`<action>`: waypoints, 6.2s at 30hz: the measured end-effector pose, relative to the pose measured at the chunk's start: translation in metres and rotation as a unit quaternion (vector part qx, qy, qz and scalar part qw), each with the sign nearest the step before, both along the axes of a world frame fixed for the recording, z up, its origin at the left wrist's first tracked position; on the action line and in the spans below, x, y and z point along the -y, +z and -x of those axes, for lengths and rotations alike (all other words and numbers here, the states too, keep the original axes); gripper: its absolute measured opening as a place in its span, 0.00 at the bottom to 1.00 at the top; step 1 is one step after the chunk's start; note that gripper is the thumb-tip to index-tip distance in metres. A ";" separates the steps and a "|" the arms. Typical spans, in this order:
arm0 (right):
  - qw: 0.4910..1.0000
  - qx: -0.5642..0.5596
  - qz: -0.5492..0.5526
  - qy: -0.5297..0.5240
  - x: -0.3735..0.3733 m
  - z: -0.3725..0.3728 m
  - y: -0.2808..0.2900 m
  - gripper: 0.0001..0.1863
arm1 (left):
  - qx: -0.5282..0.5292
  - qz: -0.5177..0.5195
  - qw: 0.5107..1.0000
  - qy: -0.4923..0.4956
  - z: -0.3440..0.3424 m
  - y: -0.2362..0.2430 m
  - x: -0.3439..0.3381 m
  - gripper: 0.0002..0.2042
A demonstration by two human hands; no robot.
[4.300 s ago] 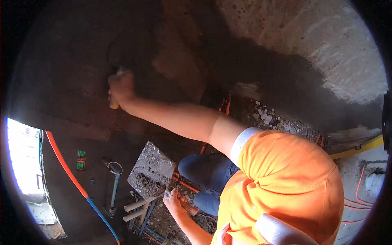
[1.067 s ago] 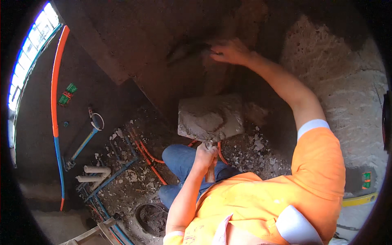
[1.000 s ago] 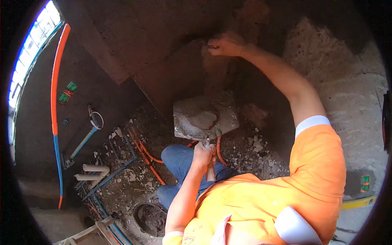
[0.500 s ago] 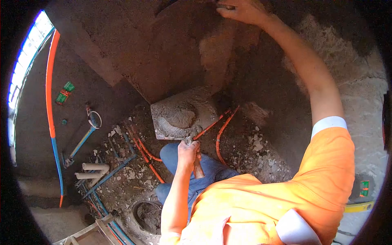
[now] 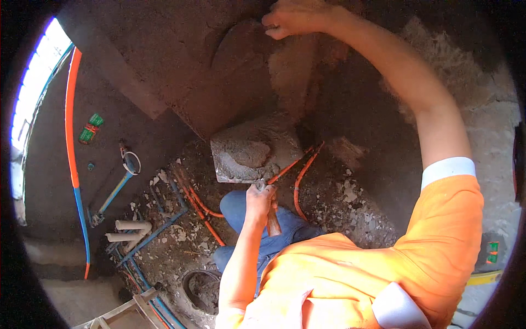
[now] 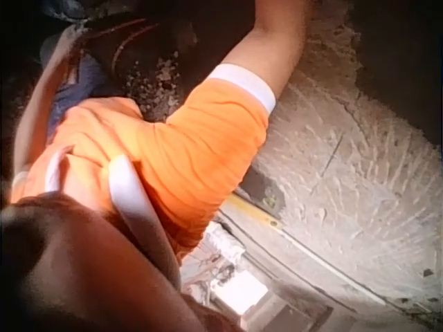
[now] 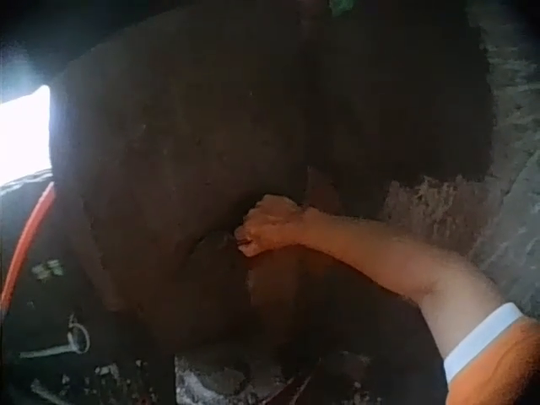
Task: The person is applying cement or plaster to a wall around plumbing pipes using a trowel and hawk.
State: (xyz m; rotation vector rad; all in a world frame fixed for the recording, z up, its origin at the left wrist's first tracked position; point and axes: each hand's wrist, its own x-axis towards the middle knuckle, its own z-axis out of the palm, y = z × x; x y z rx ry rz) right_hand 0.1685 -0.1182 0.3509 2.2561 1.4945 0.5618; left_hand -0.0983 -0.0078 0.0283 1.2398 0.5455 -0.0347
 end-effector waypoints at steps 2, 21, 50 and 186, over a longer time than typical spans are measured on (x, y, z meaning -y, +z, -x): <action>0.999 0.001 -0.035 0.029 0.013 -0.007 -0.003 0.15 | -0.012 0.001 1.000 0.007 -0.002 0.004 0.003 0.06; 0.392 -0.641 -0.659 -0.029 0.041 -0.062 -0.257 0.14 | -0.078 -0.038 0.994 0.064 -0.002 0.001 -0.003 0.05; -0.102 -0.682 -0.724 -0.012 -0.149 -0.005 -0.241 0.15 | -0.118 -0.032 0.963 0.241 0.055 -0.032 -0.046 0.07; -0.342 -0.601 -0.721 0.046 -0.040 -0.066 -0.156 0.20 | -0.036 -0.195 0.959 0.204 0.105 -0.040 -0.095 0.06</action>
